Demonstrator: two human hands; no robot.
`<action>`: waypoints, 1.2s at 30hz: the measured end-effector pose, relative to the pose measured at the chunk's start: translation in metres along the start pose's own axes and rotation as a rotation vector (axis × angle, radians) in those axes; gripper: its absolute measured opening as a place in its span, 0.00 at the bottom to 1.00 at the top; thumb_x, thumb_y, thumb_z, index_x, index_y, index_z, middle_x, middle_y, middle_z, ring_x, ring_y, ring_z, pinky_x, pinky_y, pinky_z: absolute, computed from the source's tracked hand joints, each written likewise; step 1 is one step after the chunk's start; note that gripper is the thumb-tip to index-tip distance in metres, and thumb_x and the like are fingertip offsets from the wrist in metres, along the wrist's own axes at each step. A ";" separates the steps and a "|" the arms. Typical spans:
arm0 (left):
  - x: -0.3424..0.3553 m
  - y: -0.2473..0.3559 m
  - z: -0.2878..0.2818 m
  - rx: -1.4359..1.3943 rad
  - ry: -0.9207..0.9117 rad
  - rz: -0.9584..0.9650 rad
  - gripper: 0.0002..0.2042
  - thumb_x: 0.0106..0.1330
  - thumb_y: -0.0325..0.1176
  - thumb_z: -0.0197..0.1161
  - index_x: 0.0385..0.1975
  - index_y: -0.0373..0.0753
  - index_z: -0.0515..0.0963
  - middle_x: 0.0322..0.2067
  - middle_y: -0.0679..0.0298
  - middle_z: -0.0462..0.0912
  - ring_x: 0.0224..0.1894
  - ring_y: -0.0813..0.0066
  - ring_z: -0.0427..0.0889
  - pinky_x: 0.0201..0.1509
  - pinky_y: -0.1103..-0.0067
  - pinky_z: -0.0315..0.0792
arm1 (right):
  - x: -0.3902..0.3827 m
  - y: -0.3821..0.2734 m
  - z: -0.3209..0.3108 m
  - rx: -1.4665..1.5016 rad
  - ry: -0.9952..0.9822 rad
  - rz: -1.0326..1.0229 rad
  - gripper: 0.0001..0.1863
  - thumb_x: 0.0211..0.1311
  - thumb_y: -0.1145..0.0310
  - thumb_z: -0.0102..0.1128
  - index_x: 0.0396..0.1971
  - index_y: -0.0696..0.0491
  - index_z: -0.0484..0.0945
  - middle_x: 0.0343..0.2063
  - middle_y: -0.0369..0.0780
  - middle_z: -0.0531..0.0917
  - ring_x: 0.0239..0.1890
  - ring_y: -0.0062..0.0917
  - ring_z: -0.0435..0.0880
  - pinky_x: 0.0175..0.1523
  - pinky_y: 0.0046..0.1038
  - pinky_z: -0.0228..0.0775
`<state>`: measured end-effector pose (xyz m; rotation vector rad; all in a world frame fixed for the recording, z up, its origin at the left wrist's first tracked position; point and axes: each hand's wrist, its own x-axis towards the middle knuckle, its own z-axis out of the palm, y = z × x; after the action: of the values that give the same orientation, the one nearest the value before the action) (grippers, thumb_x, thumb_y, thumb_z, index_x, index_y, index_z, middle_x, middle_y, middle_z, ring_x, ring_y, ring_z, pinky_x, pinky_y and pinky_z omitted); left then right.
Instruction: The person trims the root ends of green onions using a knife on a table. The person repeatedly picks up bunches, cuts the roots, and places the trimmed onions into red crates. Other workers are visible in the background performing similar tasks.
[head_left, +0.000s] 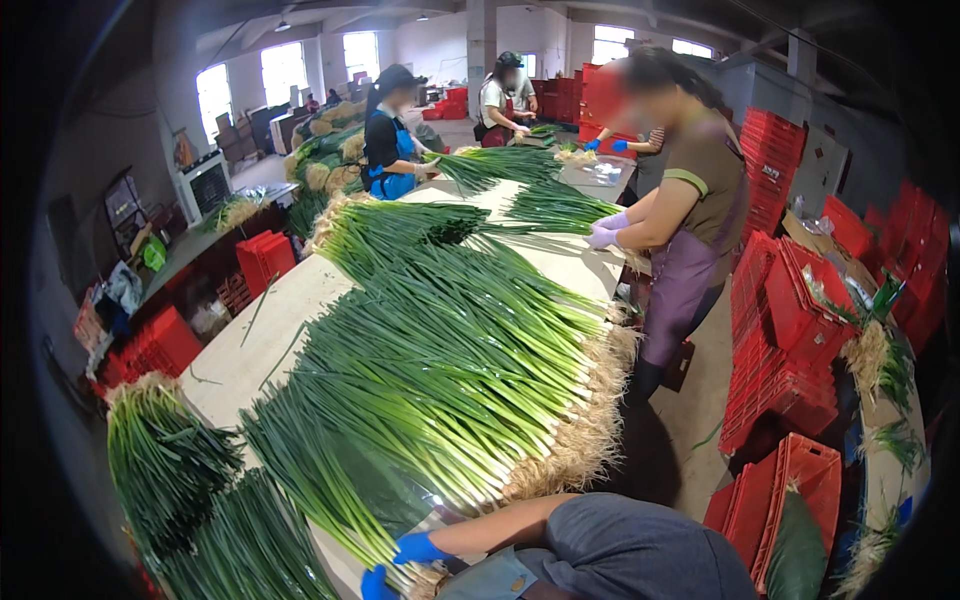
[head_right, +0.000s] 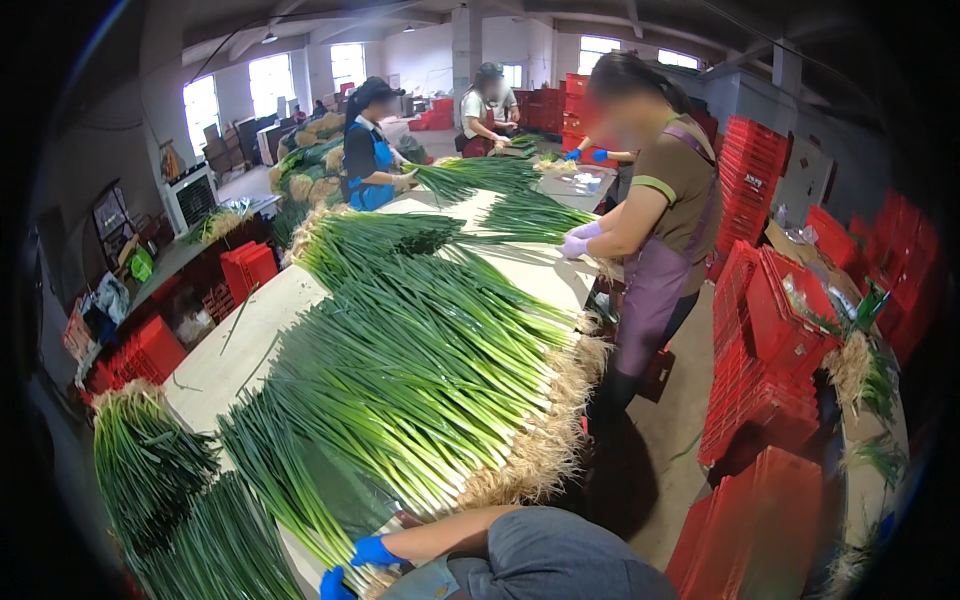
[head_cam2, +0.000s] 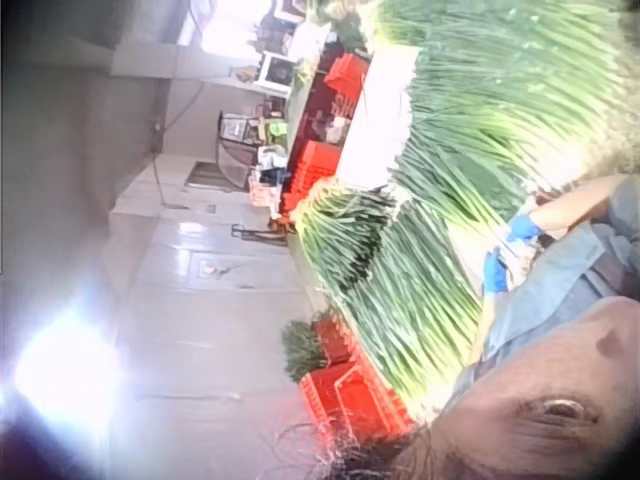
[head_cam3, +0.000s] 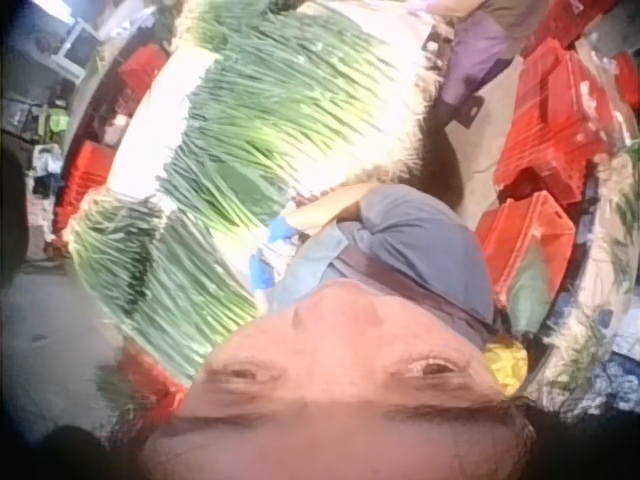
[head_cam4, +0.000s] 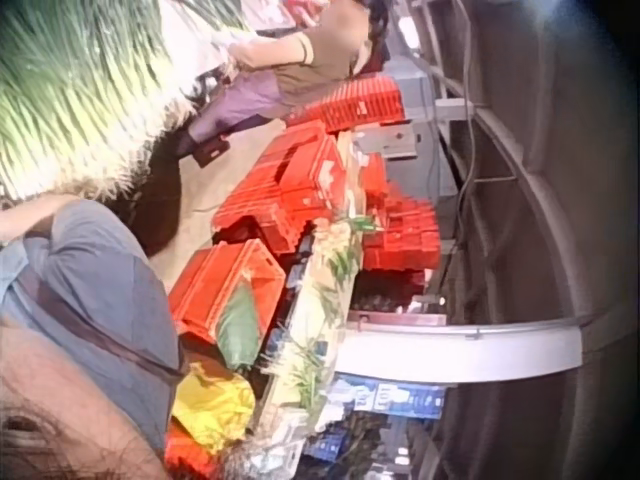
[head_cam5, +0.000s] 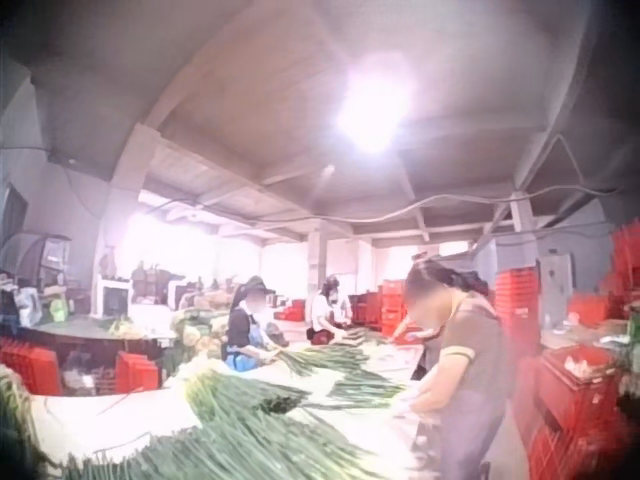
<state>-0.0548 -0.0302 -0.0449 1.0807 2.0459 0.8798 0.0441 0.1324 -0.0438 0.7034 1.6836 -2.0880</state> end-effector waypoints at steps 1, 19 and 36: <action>0.002 0.007 0.004 0.021 -0.024 -0.004 0.17 0.59 0.38 0.55 0.45 0.36 0.71 0.34 0.47 0.76 0.35 0.52 0.74 0.39 0.64 0.69 | 0.000 0.016 -0.003 -0.002 -0.078 0.079 0.13 0.54 0.59 0.57 0.37 0.48 0.77 0.25 0.33 0.73 0.29 0.17 0.69 0.27 0.30 0.63; 0.008 0.039 0.023 0.158 -0.103 -0.080 0.20 0.58 0.39 0.56 0.47 0.35 0.70 0.35 0.47 0.76 0.36 0.52 0.74 0.40 0.64 0.70 | 0.006 0.051 -0.009 -0.784 -0.445 -0.706 0.14 0.59 0.59 0.55 0.34 0.55 0.77 0.30 0.37 0.81 0.32 0.23 0.76 0.40 0.29 0.68; -0.003 0.027 0.025 0.132 -0.124 -0.126 0.22 0.57 0.41 0.57 0.49 0.34 0.69 0.36 0.47 0.77 0.38 0.53 0.75 0.41 0.65 0.70 | -0.001 0.061 0.040 0.239 -0.339 0.108 0.22 0.61 0.48 0.48 0.33 0.53 0.79 0.31 0.40 0.80 0.31 0.23 0.74 0.40 0.31 0.67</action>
<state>-0.0223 -0.0145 -0.0367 1.0358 2.0665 0.6066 0.0733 0.0799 -0.0848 0.4615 1.2040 -2.2052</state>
